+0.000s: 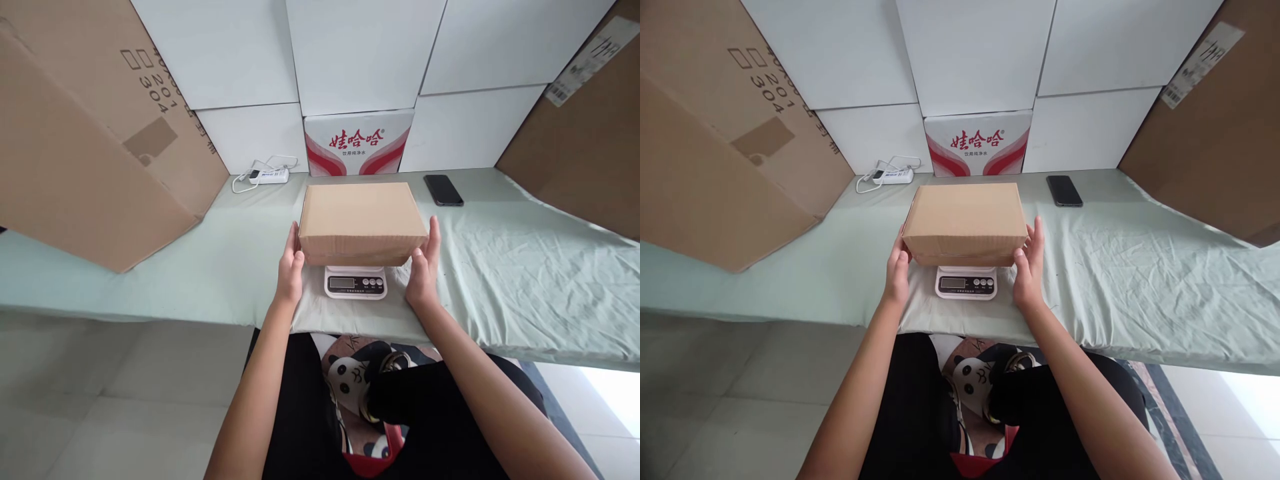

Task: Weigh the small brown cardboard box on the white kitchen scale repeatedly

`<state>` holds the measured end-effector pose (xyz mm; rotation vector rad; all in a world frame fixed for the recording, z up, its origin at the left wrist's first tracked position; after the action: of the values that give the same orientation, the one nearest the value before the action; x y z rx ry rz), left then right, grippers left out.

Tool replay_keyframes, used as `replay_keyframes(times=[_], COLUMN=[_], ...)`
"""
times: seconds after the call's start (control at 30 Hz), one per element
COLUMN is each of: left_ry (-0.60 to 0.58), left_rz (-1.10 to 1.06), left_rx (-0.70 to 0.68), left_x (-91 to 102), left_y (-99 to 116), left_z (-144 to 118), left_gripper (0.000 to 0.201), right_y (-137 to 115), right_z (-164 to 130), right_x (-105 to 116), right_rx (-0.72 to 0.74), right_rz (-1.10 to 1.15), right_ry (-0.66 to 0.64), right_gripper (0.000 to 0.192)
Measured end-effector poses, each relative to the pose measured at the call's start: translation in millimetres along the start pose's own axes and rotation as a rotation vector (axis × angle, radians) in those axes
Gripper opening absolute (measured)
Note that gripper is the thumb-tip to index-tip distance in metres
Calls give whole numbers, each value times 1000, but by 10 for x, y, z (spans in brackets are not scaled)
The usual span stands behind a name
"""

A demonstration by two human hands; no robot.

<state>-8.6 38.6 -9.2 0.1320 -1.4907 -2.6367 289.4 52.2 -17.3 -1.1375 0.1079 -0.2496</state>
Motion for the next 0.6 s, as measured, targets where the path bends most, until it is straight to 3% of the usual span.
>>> replay_keyframes(times=[0.23, 0.6], left_ry=[-127, -106], left_rz=[15, 43], left_rx=[-3, 22], left_x=[-106, -84], left_y=[25, -21], left_z=[-7, -18], left_gripper=[75, 68], right_y=[-176, -294], right_z=[35, 68], right_x=[-129, -194], right_rx=[-101, -122], right_rz=[27, 45], right_ry=[-44, -70], right_gripper=[80, 102])
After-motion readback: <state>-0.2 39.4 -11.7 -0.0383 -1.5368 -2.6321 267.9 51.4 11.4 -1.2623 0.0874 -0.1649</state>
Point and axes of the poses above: each hand's wrist, its own z-axis towards the middle knuckle, its own x-axis out of the back of the hand, y = z × x, the point moved 4 cm from there along z, towards the middle knuckle, and after that the axes turned 6 degrees about -x, right-handed, at the moved point
